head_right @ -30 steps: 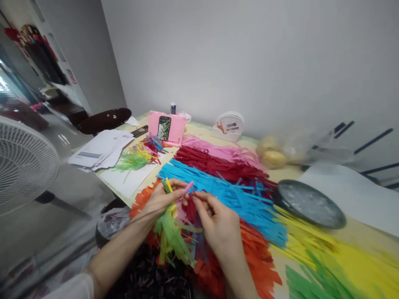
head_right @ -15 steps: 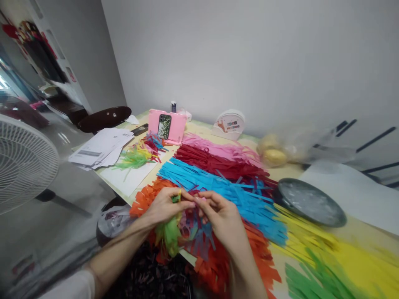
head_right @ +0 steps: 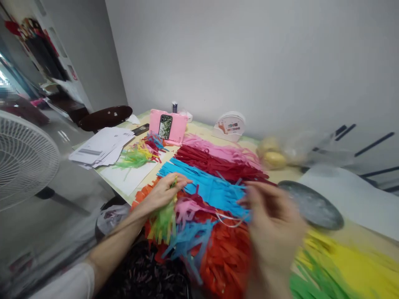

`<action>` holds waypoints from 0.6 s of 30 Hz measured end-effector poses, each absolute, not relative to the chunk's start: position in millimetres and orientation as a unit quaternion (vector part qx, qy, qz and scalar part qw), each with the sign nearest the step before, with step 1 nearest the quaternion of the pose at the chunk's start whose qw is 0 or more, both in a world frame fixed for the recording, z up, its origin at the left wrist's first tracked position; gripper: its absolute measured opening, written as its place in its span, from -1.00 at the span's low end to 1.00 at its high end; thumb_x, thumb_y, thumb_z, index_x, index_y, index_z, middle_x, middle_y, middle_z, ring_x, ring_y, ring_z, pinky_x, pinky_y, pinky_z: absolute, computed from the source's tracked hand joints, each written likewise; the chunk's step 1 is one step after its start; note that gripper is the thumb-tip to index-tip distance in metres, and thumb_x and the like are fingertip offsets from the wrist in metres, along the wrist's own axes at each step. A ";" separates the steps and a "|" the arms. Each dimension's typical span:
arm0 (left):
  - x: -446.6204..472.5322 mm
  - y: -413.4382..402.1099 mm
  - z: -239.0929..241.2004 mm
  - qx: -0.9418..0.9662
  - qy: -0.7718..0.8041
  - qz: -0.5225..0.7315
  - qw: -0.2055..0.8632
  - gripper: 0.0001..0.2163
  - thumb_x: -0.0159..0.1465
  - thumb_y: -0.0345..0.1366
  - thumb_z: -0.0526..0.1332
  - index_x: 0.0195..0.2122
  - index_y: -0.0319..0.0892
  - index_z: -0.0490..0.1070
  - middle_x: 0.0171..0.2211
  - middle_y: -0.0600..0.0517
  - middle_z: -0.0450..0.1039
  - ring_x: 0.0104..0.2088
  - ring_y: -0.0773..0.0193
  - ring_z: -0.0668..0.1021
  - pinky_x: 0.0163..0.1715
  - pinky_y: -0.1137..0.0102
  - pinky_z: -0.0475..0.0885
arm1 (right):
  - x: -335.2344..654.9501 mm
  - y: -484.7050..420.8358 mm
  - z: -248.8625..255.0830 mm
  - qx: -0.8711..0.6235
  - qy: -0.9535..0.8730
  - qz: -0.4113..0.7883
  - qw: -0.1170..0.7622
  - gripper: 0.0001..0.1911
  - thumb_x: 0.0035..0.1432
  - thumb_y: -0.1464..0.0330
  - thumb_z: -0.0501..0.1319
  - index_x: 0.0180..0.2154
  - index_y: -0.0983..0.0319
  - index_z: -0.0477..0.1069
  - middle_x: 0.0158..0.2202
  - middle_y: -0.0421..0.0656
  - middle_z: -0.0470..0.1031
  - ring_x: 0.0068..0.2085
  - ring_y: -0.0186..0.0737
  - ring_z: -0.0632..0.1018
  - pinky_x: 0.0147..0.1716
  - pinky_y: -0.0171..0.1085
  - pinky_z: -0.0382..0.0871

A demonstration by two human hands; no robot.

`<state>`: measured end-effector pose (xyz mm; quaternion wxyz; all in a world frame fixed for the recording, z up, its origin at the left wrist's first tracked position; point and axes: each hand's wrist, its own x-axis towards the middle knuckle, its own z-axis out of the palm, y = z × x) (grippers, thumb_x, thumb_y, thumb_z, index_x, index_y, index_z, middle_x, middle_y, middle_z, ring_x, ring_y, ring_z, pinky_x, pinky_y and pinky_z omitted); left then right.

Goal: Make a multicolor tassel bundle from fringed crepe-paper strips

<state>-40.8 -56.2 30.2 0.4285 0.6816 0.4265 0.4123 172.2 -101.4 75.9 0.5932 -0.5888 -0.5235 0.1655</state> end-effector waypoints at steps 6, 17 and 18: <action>-42.8 -69.0 51.7 0.750 0.370 0.304 0.456 -0.62 0.33 -0.09 0.12 -0.55 -0.22 0.36 -0.62 0.13 0.23 -0.53 0.38 0.31 -0.49 0.48 0.22 | 123.7 -90.9 66.3 -0.484 -0.695 0.287 0.448 -0.72 0.15 0.15 0.21 -0.27 0.20 0.56 -0.48 -0.17 0.55 -0.50 -0.25 0.51 -0.45 -0.29 0.38; -37.6 -81.6 34.3 0.479 0.374 0.499 0.619 -0.63 0.06 -0.06 0.42 -0.29 -0.26 0.44 -0.47 0.05 0.49 -0.49 0.33 0.53 -0.40 0.42 0.44 | 125.2 -102.2 58.0 -0.549 -0.581 0.274 0.534 -0.67 0.13 0.09 0.26 -0.22 0.22 0.48 -0.61 -0.29 0.37 -0.61 -0.35 0.32 -0.63 -0.36 0.20; -37.5 -82.0 33.0 0.460 0.366 0.511 0.627 -0.61 0.06 -0.06 0.42 -0.26 -0.26 0.46 -0.45 0.04 0.51 -0.50 0.32 0.55 -0.41 0.41 0.45 | 125.7 -104.2 57.3 -0.553 -0.578 0.270 0.536 -0.67 0.13 0.09 0.27 -0.22 0.21 0.48 -0.60 -0.28 0.38 -0.60 -0.34 0.32 -0.62 -0.36 0.21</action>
